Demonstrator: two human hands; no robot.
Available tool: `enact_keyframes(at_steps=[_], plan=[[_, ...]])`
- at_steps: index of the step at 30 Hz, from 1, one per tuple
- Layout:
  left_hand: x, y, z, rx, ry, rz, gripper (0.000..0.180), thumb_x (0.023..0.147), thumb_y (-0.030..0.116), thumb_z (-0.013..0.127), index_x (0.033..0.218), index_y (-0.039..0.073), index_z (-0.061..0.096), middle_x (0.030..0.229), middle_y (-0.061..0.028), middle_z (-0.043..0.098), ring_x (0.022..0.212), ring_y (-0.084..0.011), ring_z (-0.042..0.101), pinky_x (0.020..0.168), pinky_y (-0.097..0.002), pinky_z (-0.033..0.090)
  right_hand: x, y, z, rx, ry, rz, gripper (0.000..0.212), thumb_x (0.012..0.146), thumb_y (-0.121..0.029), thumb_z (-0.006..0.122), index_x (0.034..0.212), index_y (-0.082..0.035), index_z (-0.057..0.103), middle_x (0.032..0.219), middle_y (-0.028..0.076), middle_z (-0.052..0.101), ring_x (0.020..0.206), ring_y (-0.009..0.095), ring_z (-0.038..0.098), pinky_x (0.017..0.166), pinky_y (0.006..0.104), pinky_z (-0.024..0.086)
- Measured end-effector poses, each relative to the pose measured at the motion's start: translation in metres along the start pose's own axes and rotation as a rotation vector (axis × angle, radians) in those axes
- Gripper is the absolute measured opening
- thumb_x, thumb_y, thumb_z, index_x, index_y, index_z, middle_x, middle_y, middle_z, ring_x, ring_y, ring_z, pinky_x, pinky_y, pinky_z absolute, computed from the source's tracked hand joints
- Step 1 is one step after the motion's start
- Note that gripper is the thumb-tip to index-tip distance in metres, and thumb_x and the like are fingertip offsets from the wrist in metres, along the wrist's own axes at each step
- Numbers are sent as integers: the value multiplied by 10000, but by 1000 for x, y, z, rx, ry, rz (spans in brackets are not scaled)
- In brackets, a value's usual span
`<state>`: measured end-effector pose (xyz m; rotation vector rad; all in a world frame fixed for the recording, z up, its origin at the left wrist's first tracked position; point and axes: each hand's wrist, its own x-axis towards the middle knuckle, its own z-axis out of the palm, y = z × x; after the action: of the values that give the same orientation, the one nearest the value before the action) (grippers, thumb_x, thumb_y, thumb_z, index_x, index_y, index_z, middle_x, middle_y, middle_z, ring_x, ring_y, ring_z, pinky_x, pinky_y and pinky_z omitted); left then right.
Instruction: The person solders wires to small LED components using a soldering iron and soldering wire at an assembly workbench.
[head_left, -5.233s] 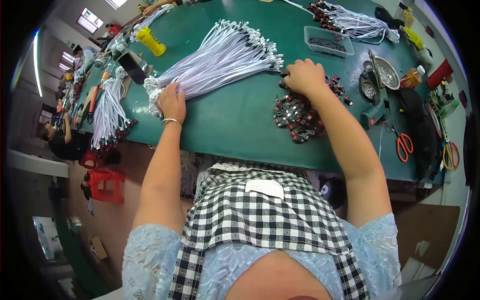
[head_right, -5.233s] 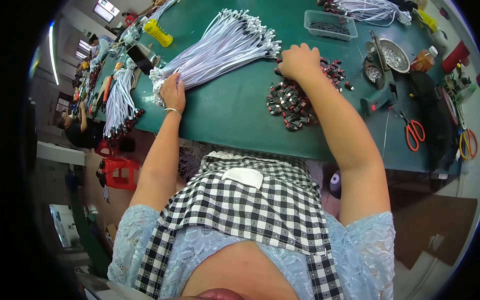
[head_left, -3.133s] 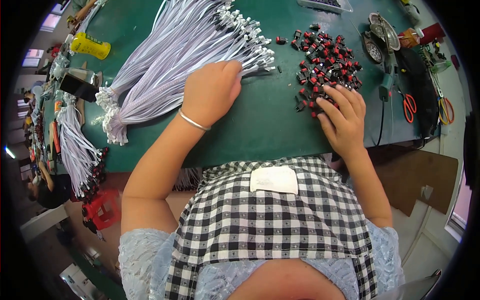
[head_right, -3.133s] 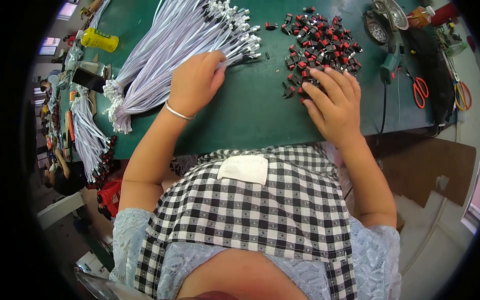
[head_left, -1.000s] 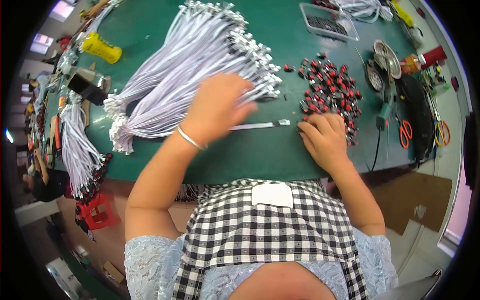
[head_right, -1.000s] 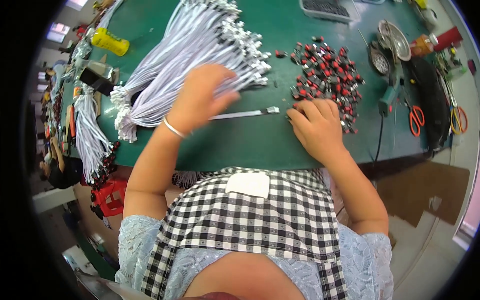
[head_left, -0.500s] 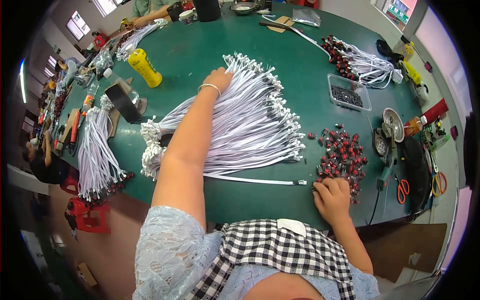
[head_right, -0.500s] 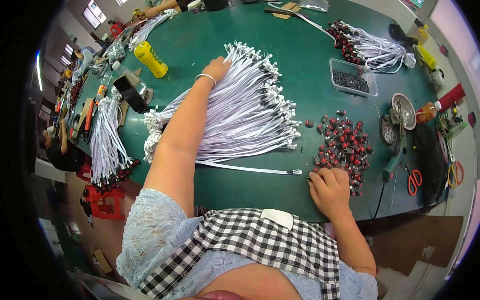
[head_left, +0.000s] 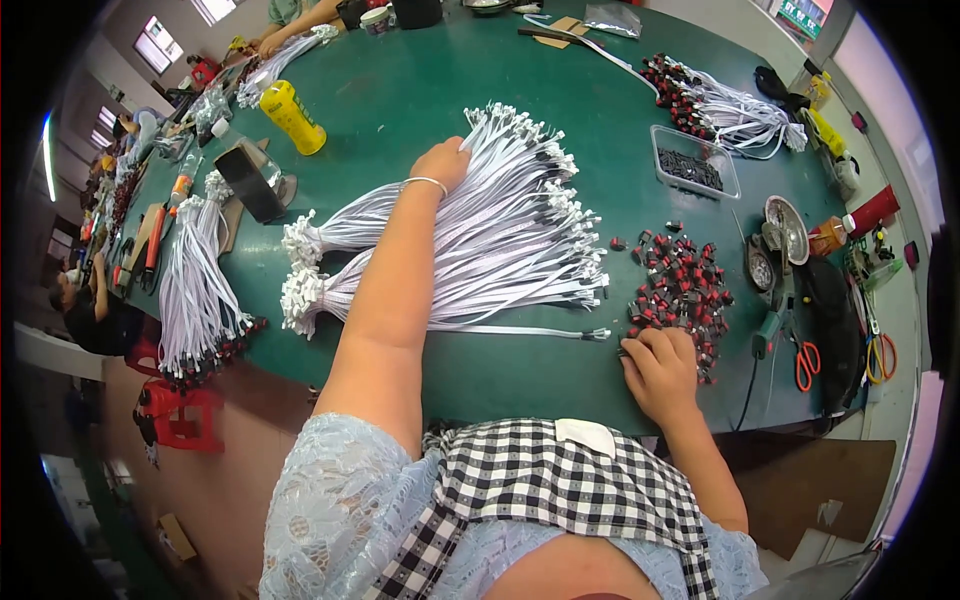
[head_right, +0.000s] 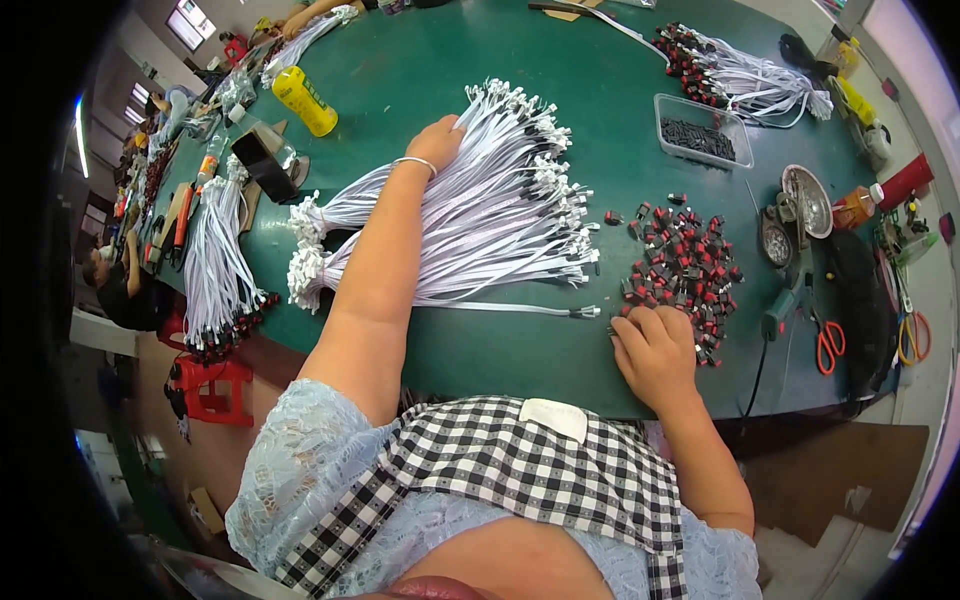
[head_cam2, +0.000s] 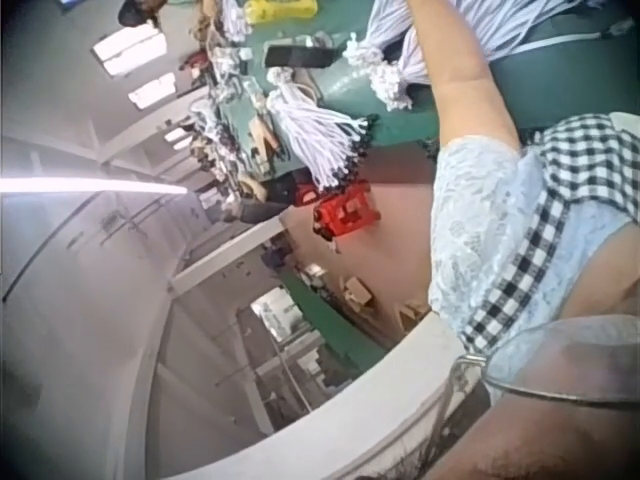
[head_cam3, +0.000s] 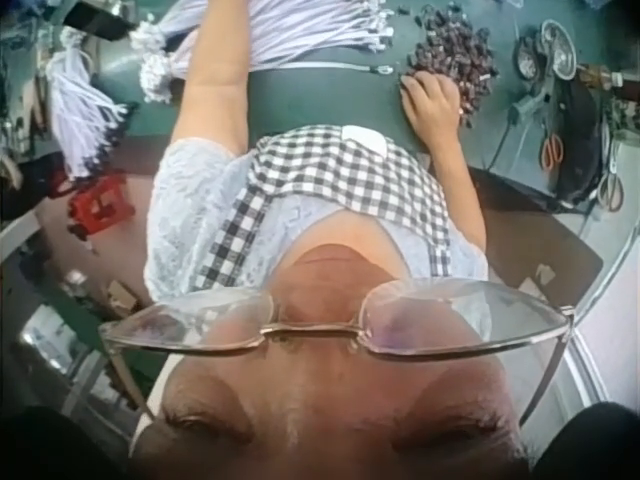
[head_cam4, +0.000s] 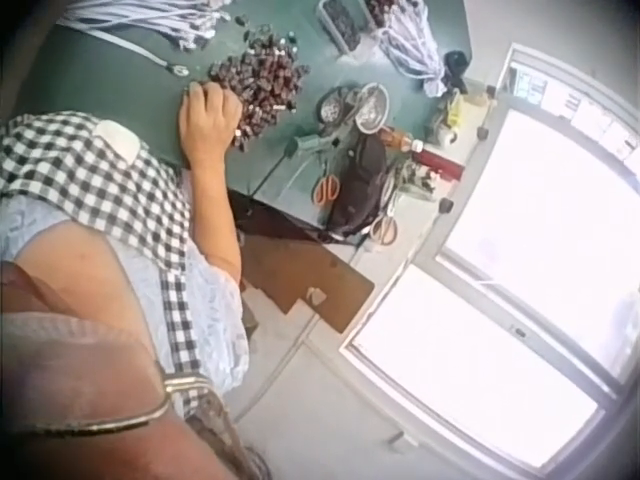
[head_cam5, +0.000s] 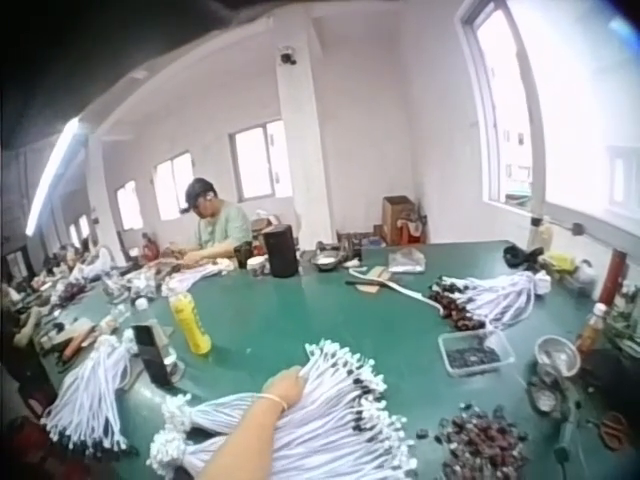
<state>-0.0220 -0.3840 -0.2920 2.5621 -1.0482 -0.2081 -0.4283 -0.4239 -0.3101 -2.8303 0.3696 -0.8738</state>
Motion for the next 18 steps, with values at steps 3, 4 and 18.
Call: enact_keyframes(at_steps=[3,4,18], plan=[[-12,4,0,-15,13,8,360,860,310,376,1110,88,509,1097,-179,555,1030,-345,509,868,-420,393,-1,0,-1,22,26,-19,250,606,-63,658,849,-68,599,839,50,534,802,250,490,718,366,393],[-16,6,0,-15,5,6,362,860,309,378,1111,84,510,1100,-180,553,1031,-343,508,868,-418,393,-2,0,0,26,25,-24,250,606,-63,658,849,-68,599,839,50,534,802,250,490,718,366,393],[-44,11,8,-27,12,4,346,860,303,393,1103,91,518,1083,-167,564,1020,-330,517,865,-407,393,-6,0,3,42,3,-39,250,626,-83,653,870,-91,600,891,27,532,875,240,479,774,371,388]])
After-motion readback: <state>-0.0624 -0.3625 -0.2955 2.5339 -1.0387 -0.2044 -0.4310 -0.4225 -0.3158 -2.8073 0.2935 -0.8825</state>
